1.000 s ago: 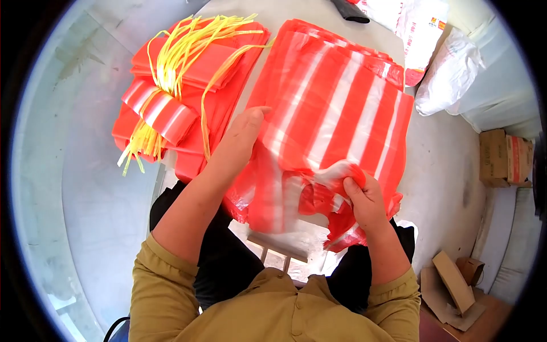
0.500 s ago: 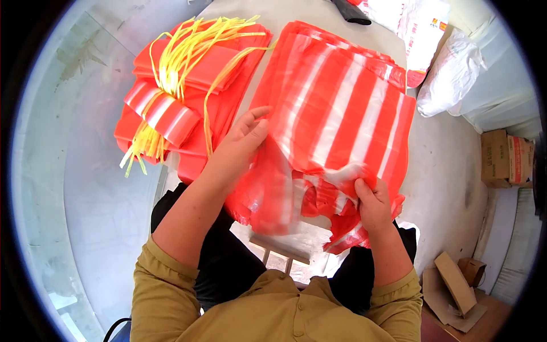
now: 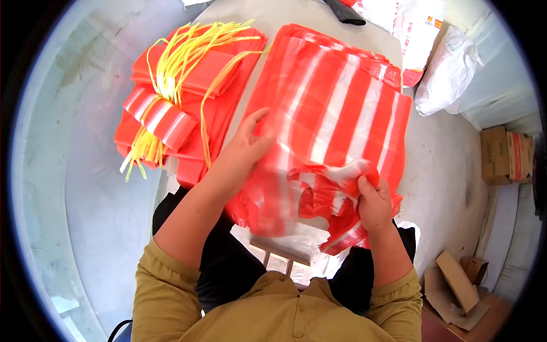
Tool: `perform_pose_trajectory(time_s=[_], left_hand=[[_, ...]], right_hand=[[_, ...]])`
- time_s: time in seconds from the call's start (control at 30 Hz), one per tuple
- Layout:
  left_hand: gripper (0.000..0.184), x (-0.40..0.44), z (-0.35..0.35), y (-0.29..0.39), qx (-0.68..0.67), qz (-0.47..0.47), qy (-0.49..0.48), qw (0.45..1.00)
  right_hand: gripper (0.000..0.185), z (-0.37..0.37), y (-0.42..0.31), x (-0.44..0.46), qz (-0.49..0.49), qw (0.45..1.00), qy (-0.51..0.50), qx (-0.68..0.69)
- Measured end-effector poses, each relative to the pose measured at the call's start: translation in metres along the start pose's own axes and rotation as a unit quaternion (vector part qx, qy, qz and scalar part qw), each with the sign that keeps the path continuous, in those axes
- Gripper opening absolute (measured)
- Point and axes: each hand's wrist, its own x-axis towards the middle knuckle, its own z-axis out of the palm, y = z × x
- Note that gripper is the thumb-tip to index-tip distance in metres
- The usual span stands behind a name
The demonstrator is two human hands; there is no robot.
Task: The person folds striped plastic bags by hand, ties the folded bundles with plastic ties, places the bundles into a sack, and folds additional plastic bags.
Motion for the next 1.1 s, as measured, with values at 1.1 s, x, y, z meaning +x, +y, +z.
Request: perform_pose_trajectory(time_s=[1.1], left_hand=[[0.046,-0.010,0.004,0.000,0.345,0.248,0.009,0.905]], right_hand=[[0.025,0.019,-0.029,-0.007,-0.046,0.986,-0.063,-0.148]])
